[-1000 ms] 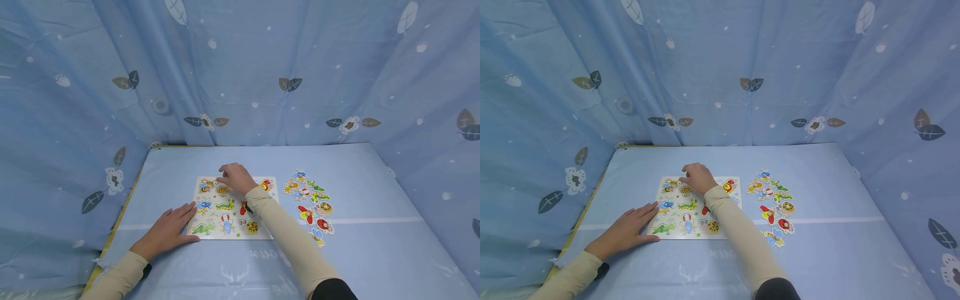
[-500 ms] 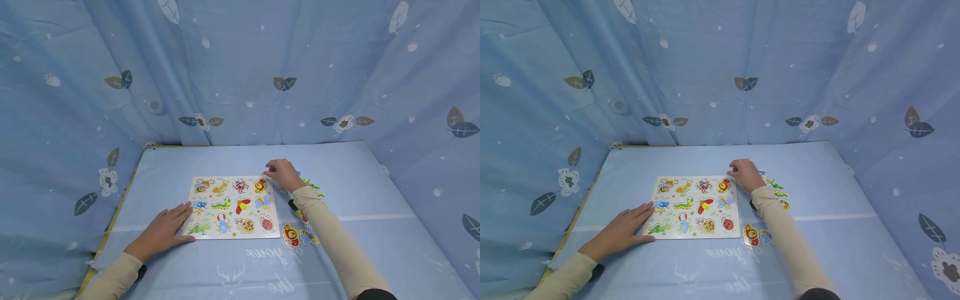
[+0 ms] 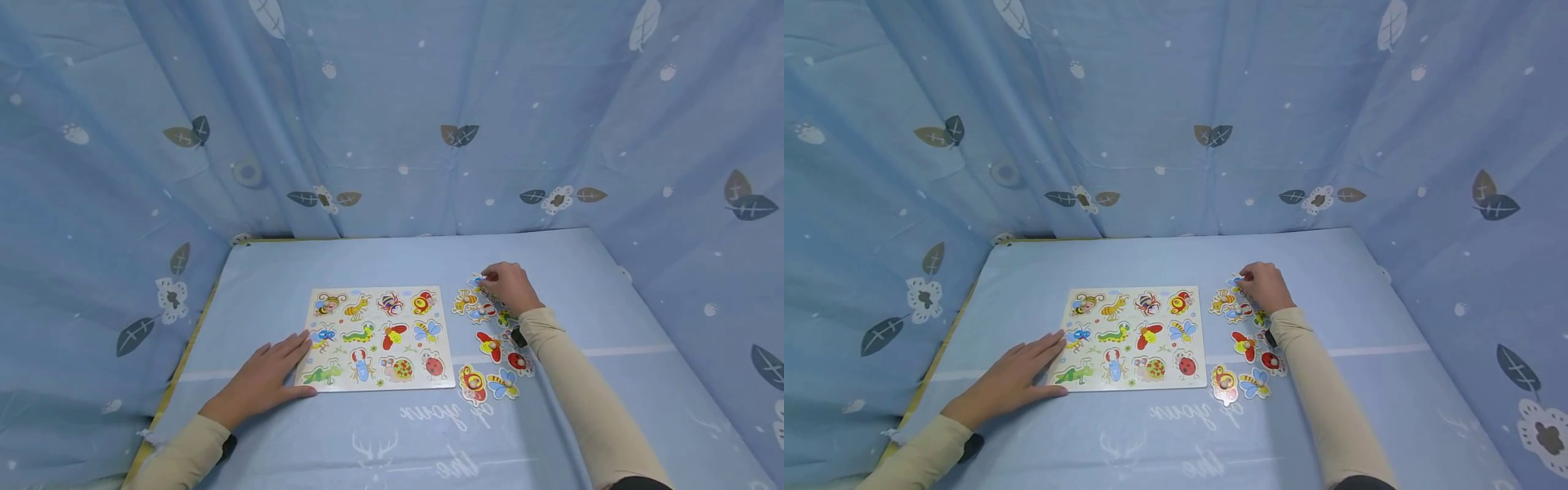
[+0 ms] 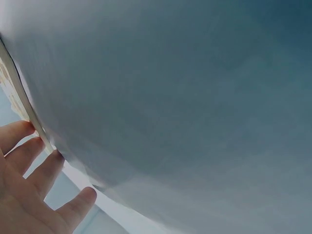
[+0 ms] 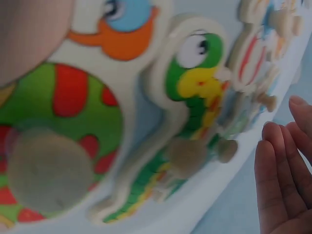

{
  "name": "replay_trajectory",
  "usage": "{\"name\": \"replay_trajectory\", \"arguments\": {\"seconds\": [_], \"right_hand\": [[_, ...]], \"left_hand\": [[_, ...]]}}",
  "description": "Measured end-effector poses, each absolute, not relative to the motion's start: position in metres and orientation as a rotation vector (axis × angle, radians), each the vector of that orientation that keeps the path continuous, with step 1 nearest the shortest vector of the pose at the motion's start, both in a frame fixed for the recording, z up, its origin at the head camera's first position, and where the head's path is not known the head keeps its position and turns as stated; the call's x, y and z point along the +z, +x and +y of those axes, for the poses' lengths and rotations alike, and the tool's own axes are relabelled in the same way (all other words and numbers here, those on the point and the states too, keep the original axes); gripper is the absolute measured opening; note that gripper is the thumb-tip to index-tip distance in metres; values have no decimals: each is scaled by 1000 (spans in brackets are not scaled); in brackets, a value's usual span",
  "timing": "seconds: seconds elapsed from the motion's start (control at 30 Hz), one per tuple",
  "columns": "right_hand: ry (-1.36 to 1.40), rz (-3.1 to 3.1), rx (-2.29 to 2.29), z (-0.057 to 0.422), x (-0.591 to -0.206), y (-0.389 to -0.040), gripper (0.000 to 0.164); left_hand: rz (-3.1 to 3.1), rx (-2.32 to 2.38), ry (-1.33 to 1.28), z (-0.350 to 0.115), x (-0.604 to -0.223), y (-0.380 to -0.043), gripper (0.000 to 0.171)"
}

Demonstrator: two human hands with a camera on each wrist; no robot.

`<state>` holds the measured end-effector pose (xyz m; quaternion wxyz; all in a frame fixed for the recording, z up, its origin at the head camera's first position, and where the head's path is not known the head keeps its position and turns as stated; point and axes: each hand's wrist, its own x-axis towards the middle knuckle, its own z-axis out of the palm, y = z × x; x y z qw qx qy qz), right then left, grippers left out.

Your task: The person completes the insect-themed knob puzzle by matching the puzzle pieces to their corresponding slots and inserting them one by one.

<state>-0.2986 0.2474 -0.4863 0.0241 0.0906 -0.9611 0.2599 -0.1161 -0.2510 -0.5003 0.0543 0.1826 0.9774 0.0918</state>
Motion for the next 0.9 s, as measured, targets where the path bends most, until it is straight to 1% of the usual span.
{"name": "replay_trajectory", "arguments": {"seconds": [0.33,0.9], "right_hand": [[222,-2980,868,254,-504,-307,21],[255,-2995,847,247,-499,-306,18]], "left_hand": [[2974,280,562,-251,-501,-115,101],[2969,258,559,-251,-502,-116,104]]}}
